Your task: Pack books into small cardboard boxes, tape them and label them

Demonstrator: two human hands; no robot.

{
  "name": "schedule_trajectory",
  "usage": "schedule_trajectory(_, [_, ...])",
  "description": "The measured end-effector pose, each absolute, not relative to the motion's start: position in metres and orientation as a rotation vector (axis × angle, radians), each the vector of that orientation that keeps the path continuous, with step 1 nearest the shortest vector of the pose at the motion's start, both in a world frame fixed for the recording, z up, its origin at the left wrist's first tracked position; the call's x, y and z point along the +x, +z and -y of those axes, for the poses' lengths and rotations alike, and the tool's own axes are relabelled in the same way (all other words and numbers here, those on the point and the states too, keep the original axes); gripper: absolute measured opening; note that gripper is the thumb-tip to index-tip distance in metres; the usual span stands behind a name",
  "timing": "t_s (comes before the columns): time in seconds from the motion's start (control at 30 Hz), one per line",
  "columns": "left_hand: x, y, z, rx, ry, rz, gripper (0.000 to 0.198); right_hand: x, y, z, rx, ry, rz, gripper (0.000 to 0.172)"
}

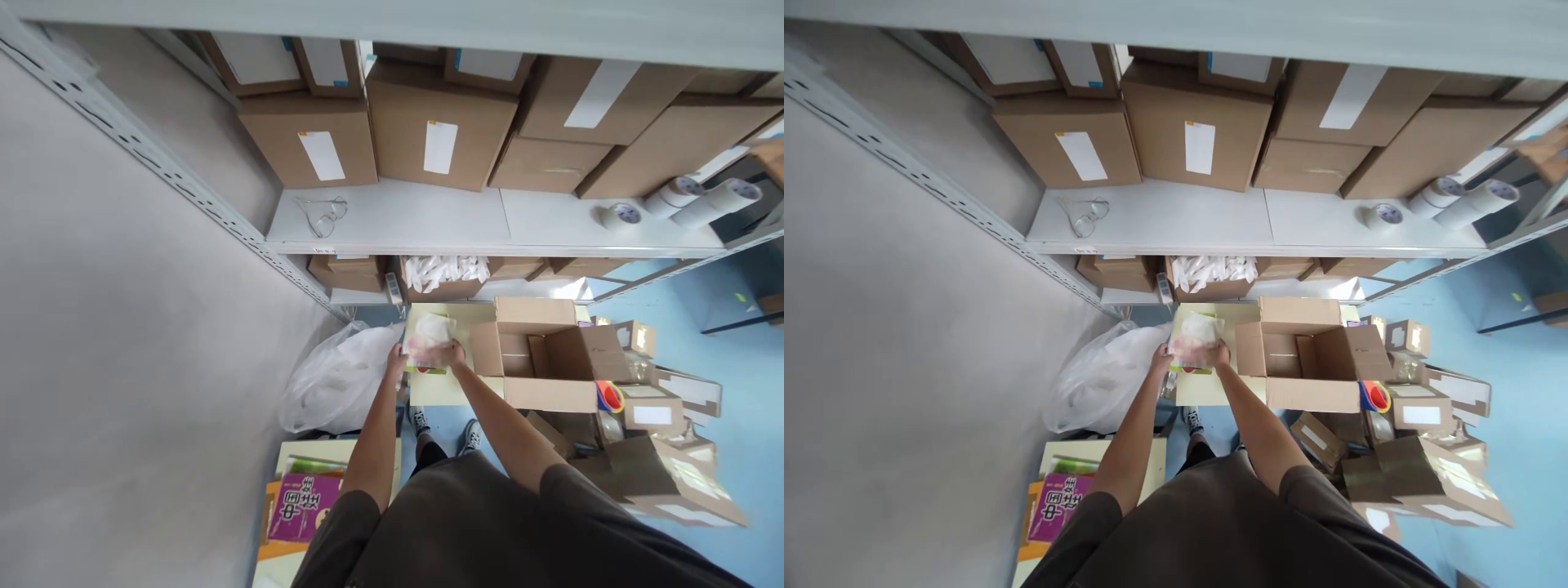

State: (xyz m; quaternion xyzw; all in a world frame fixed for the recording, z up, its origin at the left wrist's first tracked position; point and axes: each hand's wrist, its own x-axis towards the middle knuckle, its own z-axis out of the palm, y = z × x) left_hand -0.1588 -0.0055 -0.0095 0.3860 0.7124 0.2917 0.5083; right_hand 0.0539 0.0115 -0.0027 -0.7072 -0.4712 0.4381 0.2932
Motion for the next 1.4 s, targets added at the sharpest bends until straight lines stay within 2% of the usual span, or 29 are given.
schedule_trajectory(0.17, [-0.175,0.036,0.029,0.854,0.861,-1.618,0.038,0.048,0.036,-0.016,-1.836,1.249,1.135,0.028])
schedule_trajectory(0.37, [-0.181,0.09,0.051,0.851,1.005,-1.492,0.045,0.063,0.091,-0.013,-1.527,1.321,1.163,0.041])
schedule_trajectory(0.5, [-0.14,0.119,0.055,0.951,1.045,-1.425,0.053,0.11,0.124,-0.01,-1.461,1.164,1.271,0.043])
schedule_trajectory(0.63, [-0.064,0.139,0.061,1.032,0.97,-1.455,0.051,0.183,0.147,-0.006,-1.522,1.059,1.378,0.049])
schedule_trajectory(0.8, [0.047,0.145,0.071,1.019,0.845,-1.378,0.044,0.286,0.161,-0.002,-1.661,0.834,1.533,0.052])
schedule_trajectory(1.07, [0.189,0.136,0.091,0.922,0.618,-1.251,0.049,0.386,0.175,-0.03,-1.755,0.691,1.833,0.046])
schedule_trajectory(1.23, [0.205,0.13,0.093,0.887,0.308,-1.408,0.047,0.402,0.172,-0.036,-1.748,0.667,1.871,0.063])
schedule_trajectory(1.4, [0.162,0.123,0.085,1.034,0.614,-1.619,0.04,0.418,0.151,-0.014,-1.704,0.646,1.836,0.064])
